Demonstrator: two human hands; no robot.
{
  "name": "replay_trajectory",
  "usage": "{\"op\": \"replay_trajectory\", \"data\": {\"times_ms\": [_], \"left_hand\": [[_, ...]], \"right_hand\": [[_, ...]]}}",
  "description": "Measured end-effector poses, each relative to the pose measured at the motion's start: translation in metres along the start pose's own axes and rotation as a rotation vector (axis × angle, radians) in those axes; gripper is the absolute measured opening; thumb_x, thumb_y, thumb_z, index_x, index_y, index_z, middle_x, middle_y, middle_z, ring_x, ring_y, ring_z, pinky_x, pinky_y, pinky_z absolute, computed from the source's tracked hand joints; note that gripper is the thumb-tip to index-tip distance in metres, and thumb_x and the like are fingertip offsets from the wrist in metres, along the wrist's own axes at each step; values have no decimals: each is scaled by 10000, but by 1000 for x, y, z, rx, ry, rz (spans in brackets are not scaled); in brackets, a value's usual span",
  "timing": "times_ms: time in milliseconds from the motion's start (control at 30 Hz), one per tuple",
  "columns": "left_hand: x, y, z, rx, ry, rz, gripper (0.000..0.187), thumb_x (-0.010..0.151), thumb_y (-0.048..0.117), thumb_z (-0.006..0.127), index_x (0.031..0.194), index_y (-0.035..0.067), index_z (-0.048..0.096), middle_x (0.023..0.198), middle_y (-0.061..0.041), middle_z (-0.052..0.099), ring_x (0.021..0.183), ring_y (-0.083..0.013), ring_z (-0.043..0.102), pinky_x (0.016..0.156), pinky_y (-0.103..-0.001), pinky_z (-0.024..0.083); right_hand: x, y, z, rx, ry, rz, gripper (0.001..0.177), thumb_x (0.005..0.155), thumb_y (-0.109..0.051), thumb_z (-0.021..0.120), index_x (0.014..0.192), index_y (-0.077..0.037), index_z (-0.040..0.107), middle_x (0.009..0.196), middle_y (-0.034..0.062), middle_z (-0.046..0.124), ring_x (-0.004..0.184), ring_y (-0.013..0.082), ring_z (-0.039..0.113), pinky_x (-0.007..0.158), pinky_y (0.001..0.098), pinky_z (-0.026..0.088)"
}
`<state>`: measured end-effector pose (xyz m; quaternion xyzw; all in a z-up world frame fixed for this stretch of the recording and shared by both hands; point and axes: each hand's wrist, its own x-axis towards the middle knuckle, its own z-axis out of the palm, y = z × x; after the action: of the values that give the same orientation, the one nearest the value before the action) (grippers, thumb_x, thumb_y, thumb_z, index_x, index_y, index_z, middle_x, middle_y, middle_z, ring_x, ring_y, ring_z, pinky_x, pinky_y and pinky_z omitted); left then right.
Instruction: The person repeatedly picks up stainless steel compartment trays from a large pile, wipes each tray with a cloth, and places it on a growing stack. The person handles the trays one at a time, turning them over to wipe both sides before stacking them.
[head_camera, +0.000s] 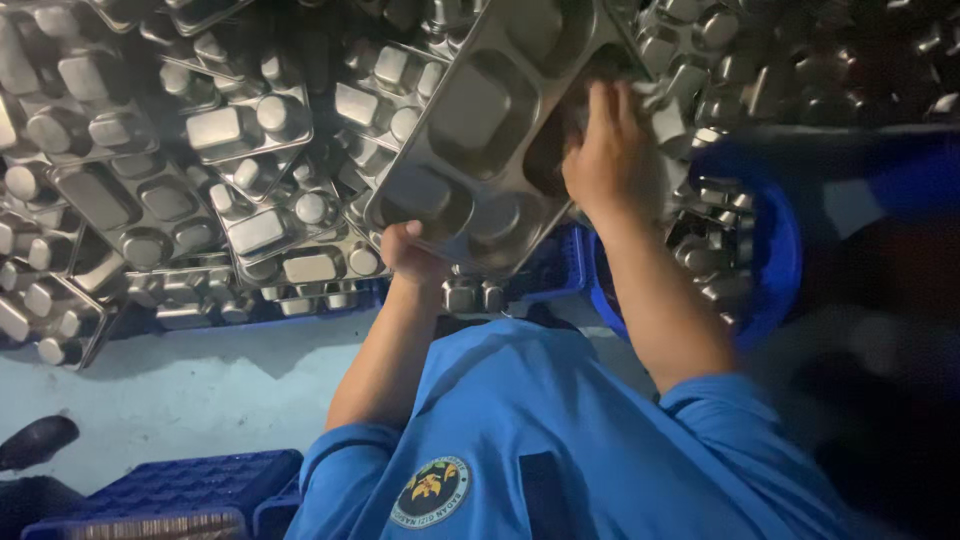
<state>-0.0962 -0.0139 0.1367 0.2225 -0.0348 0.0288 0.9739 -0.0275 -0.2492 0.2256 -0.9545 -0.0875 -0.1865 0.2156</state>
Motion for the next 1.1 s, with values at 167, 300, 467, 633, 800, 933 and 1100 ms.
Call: {"op": "replay_trajectory", "data": {"times_ms": [167, 300, 467, 633, 800, 933, 1100], "left_hand": [[2, 10, -10, 25, -62, 8, 702, 719, 199, 619, 1381, -21, 538, 1272, -171, 659, 1197, -328, 635, 1073, -450, 517], [4, 10, -16, 88, -5, 31, 656, 753, 207, 619, 1359, -35, 554, 1266, -175, 658, 1194, -333, 632, 1070, -458, 512], [0, 5, -29, 83, 58, 8, 613, 781, 234, 628, 1327, -37, 568, 1241, -180, 658, 1174, -340, 635, 1048, -473, 512], [-8, 0, -61, 88, 141, -41, 574, 808, 260, 638, 1294, -40, 582, 1216, -184, 658, 1153, -347, 638, 1027, -489, 513], [3, -47, -101, 144, 339, 4, 541, 835, 287, 647, 1262, -42, 595, 1190, -189, 658, 1132, -353, 641, 1006, -504, 513], [15, -91, -103, 153, 518, 89, 519, 857, 309, 654, 1236, -44, 606, 1170, -193, 659, 1116, -358, 643, 988, -517, 514], [45, -126, -63, -138, 443, 96, 571, 914, 386, 570, 1368, 40, 570, 1320, -148, 646, 1225, -330, 625, 1078, -490, 498]], "right_hand": [[2, -14, 8, 213, -52, -245, 261, 770, -43, 763, 1030, -25, 767, 972, 202, 738, 940, 389, 691, 840, 486, 531], [13, 13, 21, 4, -158, -84, 185, 821, 2, 712, 988, -50, 769, 944, 163, 748, 960, 356, 701, 964, 529, 461], [4, 34, 57, 26, -413, -141, 202, 743, -25, 713, 936, -53, 766, 858, 195, 717, 830, 401, 677, 771, 488, 535], [-11, 31, 71, 5, -186, -240, 71, 705, -23, 686, 771, -46, 699, 795, 181, 679, 813, 391, 669, 783, 584, 480], [-2, 61, 73, 112, -22, -179, 88, 932, 31, 638, 962, -17, 706, 926, 172, 685, 893, 364, 663, 782, 480, 514], [13, 109, 64, 422, -548, -78, 165, 809, -5, 716, 972, -8, 740, 905, 127, 728, 862, 257, 700, 792, 418, 535], [49, 194, -11, 1451, -336, 587, 424, 841, 9, 699, 1259, 22, 634, 1150, 131, 685, 1038, 268, 686, 929, 399, 606]]}}
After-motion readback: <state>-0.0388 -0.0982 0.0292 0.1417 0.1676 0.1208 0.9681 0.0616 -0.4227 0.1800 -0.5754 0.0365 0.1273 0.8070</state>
